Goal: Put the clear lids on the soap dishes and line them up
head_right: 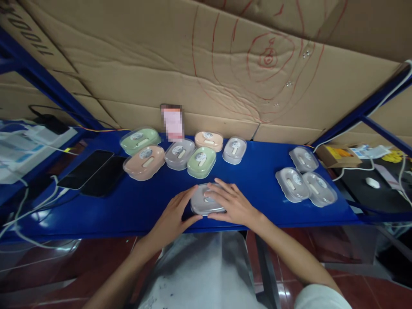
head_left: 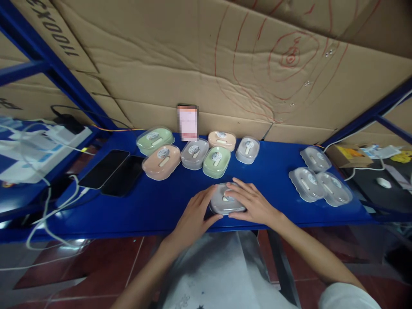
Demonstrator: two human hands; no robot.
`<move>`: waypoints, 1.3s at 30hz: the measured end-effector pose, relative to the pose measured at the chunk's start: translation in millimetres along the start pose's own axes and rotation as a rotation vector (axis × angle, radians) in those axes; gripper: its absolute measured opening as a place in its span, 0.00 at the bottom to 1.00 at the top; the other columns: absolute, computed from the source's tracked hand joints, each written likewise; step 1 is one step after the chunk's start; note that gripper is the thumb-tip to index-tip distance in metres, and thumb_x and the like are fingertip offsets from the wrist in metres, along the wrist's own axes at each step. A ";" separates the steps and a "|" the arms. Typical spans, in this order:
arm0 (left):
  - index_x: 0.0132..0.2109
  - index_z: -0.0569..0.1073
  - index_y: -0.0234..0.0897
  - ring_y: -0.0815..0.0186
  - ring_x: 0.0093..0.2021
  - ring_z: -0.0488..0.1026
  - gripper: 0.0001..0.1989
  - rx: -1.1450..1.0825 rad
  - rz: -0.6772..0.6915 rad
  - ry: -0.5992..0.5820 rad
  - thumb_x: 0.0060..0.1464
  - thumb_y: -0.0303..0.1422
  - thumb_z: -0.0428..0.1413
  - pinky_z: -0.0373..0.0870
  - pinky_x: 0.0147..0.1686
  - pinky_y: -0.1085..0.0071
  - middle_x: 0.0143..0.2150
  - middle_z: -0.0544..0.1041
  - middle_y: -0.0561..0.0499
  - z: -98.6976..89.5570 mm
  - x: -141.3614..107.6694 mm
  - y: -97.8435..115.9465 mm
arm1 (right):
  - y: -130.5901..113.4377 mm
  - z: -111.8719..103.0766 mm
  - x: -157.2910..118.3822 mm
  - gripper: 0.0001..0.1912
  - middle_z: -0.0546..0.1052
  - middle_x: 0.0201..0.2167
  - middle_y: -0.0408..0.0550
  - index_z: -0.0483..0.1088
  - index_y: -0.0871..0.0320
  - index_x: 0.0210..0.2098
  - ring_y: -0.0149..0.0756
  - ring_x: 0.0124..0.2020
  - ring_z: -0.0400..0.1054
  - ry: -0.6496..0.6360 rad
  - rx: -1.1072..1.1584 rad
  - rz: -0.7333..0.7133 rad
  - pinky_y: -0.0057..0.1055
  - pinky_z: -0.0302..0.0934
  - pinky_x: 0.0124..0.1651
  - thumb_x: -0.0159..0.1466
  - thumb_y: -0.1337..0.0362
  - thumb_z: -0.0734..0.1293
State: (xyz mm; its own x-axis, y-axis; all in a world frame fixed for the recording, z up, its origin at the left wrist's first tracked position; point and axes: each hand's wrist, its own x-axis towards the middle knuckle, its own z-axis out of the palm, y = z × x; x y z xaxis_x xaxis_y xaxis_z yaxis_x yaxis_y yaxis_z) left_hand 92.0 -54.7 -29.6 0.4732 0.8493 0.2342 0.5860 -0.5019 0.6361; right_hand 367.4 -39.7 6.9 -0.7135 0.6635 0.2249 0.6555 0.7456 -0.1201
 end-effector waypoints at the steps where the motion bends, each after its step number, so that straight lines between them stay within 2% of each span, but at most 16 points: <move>1: 0.79 0.45 0.53 0.49 0.73 0.65 0.41 0.008 0.001 0.001 0.70 0.43 0.59 0.65 0.70 0.46 0.76 0.65 0.43 -0.2 -0.7 0.3 | -4.4 -1.9 -5.0 0.31 0.67 0.73 0.58 0.66 0.52 0.70 0.53 0.78 0.53 0.014 0.003 0.070 0.53 0.67 0.63 0.73 0.47 0.69; 5: 0.80 0.46 0.52 0.50 0.74 0.64 0.37 0.023 -0.003 -0.017 0.73 0.41 0.54 0.65 0.70 0.48 0.76 0.64 0.42 -1.6 -3.1 1.5 | -7.1 -11.4 -38.2 0.29 0.64 0.74 0.59 0.64 0.51 0.71 0.59 0.74 0.61 0.108 -0.118 0.445 0.57 0.70 0.62 0.74 0.50 0.66; 7: 0.79 0.49 0.51 0.50 0.74 0.64 0.35 0.031 -0.009 -0.027 0.73 0.42 0.54 0.65 0.70 0.47 0.76 0.64 0.42 -2.3 -3.1 1.7 | 7.2 -12.1 -55.7 0.34 0.56 0.78 0.63 0.59 0.52 0.75 0.64 0.71 0.63 0.170 -0.208 0.608 0.60 0.69 0.61 0.74 0.48 0.66; 9: 0.78 0.53 0.52 0.49 0.74 0.64 0.33 0.053 -0.012 -0.035 0.73 0.42 0.53 0.65 0.70 0.45 0.76 0.64 0.43 -2.5 -2.7 1.6 | 30.7 -8.8 -66.0 0.41 0.48 0.80 0.67 0.53 0.55 0.77 0.71 0.71 0.61 0.226 -0.271 0.723 0.66 0.67 0.62 0.73 0.44 0.66; 11: 0.77 0.56 0.52 0.49 0.73 0.64 0.30 0.080 -0.005 -0.044 0.73 0.42 0.53 0.65 0.70 0.45 0.76 0.64 0.44 -1.9 -2.4 1.3 | 57.9 -4.5 -66.0 0.45 0.43 0.80 0.72 0.49 0.60 0.79 0.75 0.72 0.56 0.263 -0.271 0.796 0.69 0.64 0.63 0.73 0.42 0.64; 14: 0.76 0.59 0.51 0.50 0.73 0.65 0.28 0.106 0.009 -0.051 0.74 0.41 0.52 0.66 0.69 0.45 0.75 0.65 0.44 -0.8 -2.7 0.2 | 91.9 -5.1 -52.7 0.47 0.38 0.80 0.74 0.45 0.64 0.79 0.71 0.77 0.50 0.296 -0.196 0.810 0.65 0.61 0.68 0.74 0.41 0.62; 16: 0.75 0.61 0.51 0.50 0.72 0.66 0.26 0.114 0.017 -0.048 0.74 0.41 0.52 0.67 0.69 0.46 0.74 0.66 0.45 0.0 -3.2 -0.9 | 104.7 -12.3 -46.7 0.48 0.37 0.80 0.72 0.43 0.63 0.80 0.69 0.78 0.46 0.324 -0.219 0.810 0.64 0.57 0.70 0.74 0.40 0.61; 18: 0.74 0.63 0.51 0.51 0.71 0.67 0.26 0.120 0.026 -0.040 0.73 0.41 0.52 0.68 0.69 0.47 0.73 0.67 0.45 0.7 -3.5 -2.2 | 109.5 -21.4 -51.7 0.46 0.41 0.80 0.71 0.46 0.61 0.80 0.69 0.78 0.45 0.342 -0.326 0.889 0.67 0.52 0.72 0.75 0.39 0.60; 20: 0.74 0.64 0.51 0.50 0.71 0.67 0.26 0.128 0.031 -0.038 0.73 0.41 0.53 0.68 0.69 0.46 0.73 0.68 0.46 1.6 -3.5 -3.3 | 107.4 -27.6 -68.0 0.44 0.51 0.77 0.77 0.53 0.64 0.78 0.72 0.76 0.50 0.342 -0.423 1.027 0.70 0.48 0.71 0.75 0.39 0.59; 23: 0.73 0.65 0.51 0.49 0.71 0.67 0.25 0.145 0.037 -0.033 0.73 0.40 0.53 0.68 0.68 0.45 0.72 0.69 0.46 2.7 -2.7 -3.4 | 90.1 -27.8 -97.8 0.39 0.64 0.70 0.81 0.57 0.67 0.75 0.75 0.71 0.58 0.284 -0.489 1.150 0.76 0.52 0.65 0.77 0.44 0.59; 26: 0.73 0.64 0.51 0.48 0.71 0.67 0.26 0.158 0.041 -0.031 0.73 0.41 0.53 0.68 0.68 0.44 0.72 0.69 0.46 1.7 -1.7 -1.0 | 55.6 -23.6 -108.4 0.31 0.70 0.68 0.71 0.61 0.60 0.74 0.71 0.67 0.64 0.231 -0.522 1.027 0.72 0.58 0.61 0.77 0.51 0.60; 29: 0.76 0.60 0.52 0.49 0.71 0.67 0.28 0.153 0.065 -0.050 0.73 0.40 0.53 0.68 0.68 0.45 0.74 0.67 0.45 -1.3 -1.8 3.0 | 13.7 -22.6 -91.4 0.27 0.72 0.68 0.62 0.64 0.53 0.72 0.63 0.65 0.67 0.170 -0.418 0.725 0.60 0.64 0.58 0.77 0.52 0.62; 32: 0.78 0.56 0.54 0.48 0.72 0.66 0.34 0.141 0.133 -0.078 0.71 0.42 0.57 0.66 0.69 0.43 0.76 0.64 0.44 -3.2 -3.9 5.7 | -18.5 -21.2 -60.0 0.27 0.71 0.70 0.56 0.63 0.49 0.73 0.55 0.69 0.65 0.087 -0.204 0.386 0.50 0.66 0.57 0.78 0.51 0.63; 35: 0.79 0.51 0.57 0.46 0.73 0.64 0.38 0.115 0.159 -0.087 0.70 0.45 0.58 0.68 0.68 0.42 0.78 0.60 0.43 -2.3 -6.6 5.9 | -31.7 -14.5 -29.9 0.25 0.73 0.69 0.52 0.68 0.48 0.70 0.48 0.70 0.66 0.088 -0.014 0.201 0.47 0.66 0.61 0.77 0.49 0.64; 39: 0.80 0.44 0.55 0.45 0.76 0.60 0.42 0.108 0.105 -0.068 0.70 0.44 0.58 0.70 0.68 0.45 0.80 0.54 0.40 -0.8 -7.9 4.8 | -23.6 -3.4 -7.7 0.23 0.74 0.69 0.50 0.70 0.46 0.69 0.44 0.69 0.68 0.121 0.126 0.203 0.46 0.65 0.65 0.78 0.50 0.63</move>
State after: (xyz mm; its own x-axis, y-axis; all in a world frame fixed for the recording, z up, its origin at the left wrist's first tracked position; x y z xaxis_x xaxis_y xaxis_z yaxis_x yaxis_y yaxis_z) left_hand 90.6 -63.7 -27.8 0.5769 0.7799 0.2429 0.5964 -0.6054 0.5271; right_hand 358.3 -62.7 11.3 -0.5305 0.7940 0.2969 0.7411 0.6044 -0.2922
